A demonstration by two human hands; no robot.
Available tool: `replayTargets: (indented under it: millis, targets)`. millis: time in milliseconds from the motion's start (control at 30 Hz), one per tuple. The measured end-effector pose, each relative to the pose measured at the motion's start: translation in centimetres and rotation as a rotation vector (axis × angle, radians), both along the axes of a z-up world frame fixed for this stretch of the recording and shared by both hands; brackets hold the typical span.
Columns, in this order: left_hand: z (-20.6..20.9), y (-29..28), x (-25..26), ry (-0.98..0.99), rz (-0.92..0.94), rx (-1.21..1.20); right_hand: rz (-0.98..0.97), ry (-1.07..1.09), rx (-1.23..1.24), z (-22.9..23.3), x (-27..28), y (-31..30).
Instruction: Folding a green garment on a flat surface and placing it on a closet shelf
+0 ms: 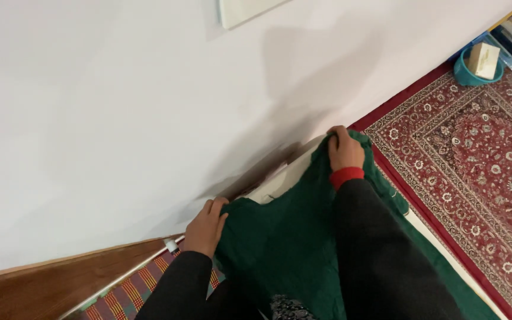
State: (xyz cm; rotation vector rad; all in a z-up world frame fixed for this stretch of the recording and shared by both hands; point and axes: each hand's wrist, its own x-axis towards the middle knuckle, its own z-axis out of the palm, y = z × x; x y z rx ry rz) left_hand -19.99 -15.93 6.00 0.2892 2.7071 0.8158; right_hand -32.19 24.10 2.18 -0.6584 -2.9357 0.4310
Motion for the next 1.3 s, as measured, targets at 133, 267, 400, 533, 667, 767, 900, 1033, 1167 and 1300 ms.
replayTargets:
  millis: [133,267,400,533,667,767,900,1033,1167,1300]
  targets:
    - [-4.6,-1.0,1.3,0.253,-0.068,-0.258,0.474,0.305,-0.28,-2.9,1.8,-1.4]
    - [-4.1,0.2,3.0,0.477,-0.063,-0.203,0.561,0.285,-0.448,0.0,8.0,-4.3]
    - [-1.8,5.3,6.0,0.634,-0.261,-0.041,0.491,0.334,-0.409,-0.1,16.7,-5.2]
    - [-3.4,10.5,11.5,0.613,-0.59,0.037,0.378,0.321,-0.211,-0.5,27.1,-4.6]
    - [-3.8,13.6,17.3,0.435,-0.929,0.112,0.153,0.291,-0.009,-2.2,38.2,-1.4]
    - [-7.0,14.2,22.0,0.302,-1.151,0.034,-0.11,0.198,0.178,-5.1,47.1,1.9]
    - [-9.4,14.5,28.2,0.492,-1.143,0.132,-0.349,0.072,0.315,-6.2,58.1,4.7]
    - [-10.3,14.9,33.1,0.43,-1.339,0.139,-0.809,0.035,0.296,-7.5,65.5,5.9]
    - [-9.9,15.1,37.1,0.292,-1.561,0.206,-0.682,0.123,0.451,-8.6,65.9,4.6]
    - [-7.7,16.1,40.5,0.71,-1.324,0.32,-0.28,0.06,0.097,-4.0,63.0,-4.0]
